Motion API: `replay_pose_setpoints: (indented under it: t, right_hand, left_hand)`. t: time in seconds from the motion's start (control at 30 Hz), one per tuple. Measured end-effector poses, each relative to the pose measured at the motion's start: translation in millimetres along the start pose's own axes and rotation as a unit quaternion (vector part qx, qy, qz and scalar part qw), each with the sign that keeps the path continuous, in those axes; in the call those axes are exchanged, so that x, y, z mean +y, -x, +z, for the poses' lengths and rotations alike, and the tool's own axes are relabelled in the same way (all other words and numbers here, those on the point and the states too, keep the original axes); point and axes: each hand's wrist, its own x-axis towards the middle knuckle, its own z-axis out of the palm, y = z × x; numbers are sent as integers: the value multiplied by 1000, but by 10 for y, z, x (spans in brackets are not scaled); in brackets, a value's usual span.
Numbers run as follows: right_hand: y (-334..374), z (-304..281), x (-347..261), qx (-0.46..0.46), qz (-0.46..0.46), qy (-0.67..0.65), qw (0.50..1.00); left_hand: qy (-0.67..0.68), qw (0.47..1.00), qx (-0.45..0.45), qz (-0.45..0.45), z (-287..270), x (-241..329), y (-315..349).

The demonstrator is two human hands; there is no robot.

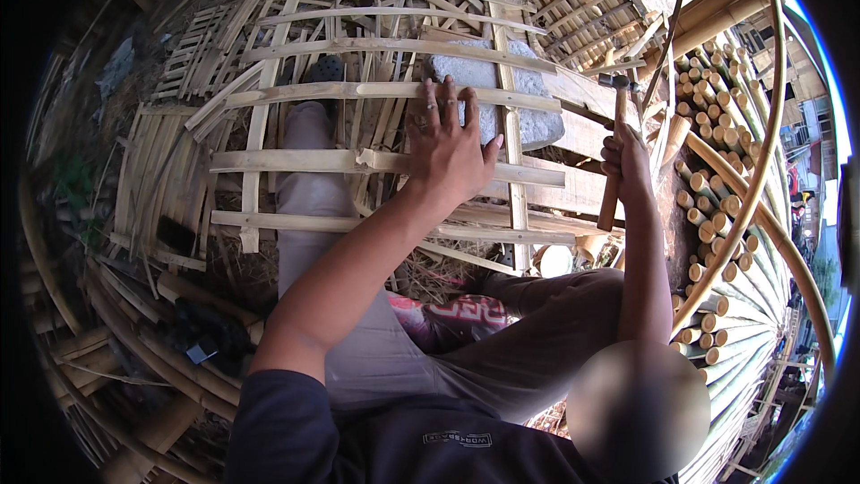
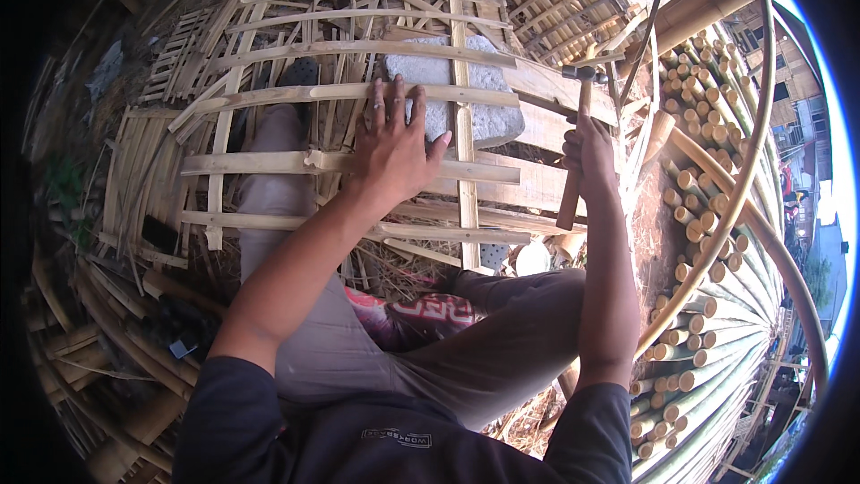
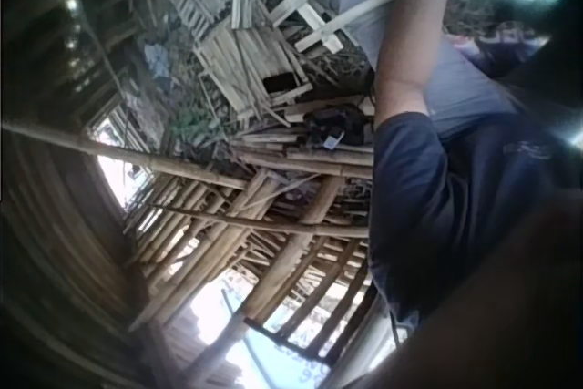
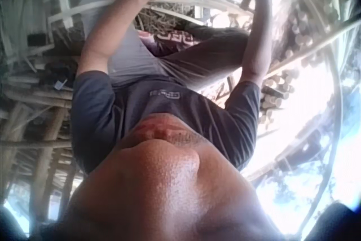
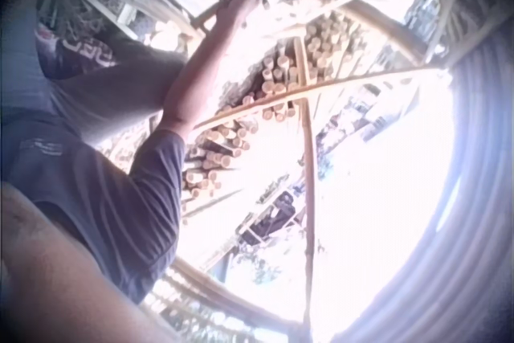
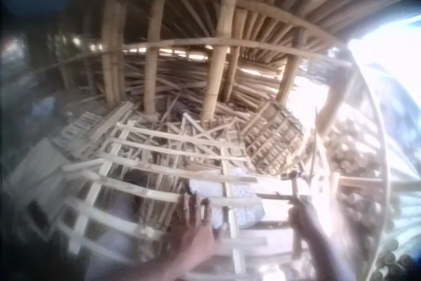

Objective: The person builds a bamboo structure by nailing thin bamboo strips onto a grid using a hammer and small nails.

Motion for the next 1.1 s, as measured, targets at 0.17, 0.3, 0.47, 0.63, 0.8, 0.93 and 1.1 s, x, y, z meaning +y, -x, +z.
replay_pose_setpoints:
  t: [0.17,0.3,0.47,0.63,0.8,0.93,1.1]
  right_hand:
    - [19,65,-19,14,7,9,1000]
    - [-47,-125,5,-9,20,48,999]
    - [155,-68,-20,-1,5,213,977]
    - [364,-175,-38,-22,-46,345,937]
    - [471,-325,-27,-37,-108,443,889]
    - [395,-526,78,-31,-152,460,874]
    - [439,-618,106,-44,-160,433,886]
  left_hand:
    - [9,1000,-8,-1,-37,-16,3]
    - [1,1000,-1,-3,-39,22,-8]
    - [23,996,85,12,-82,-11,-58]
    - [5,996,92,19,-196,-45,-108]
    - [104,990,-92,-36,-268,-72,-68]
    - [82,995,-53,21,-162,-125,-24]
    - [91,994,-52,34,-146,-71,-4]
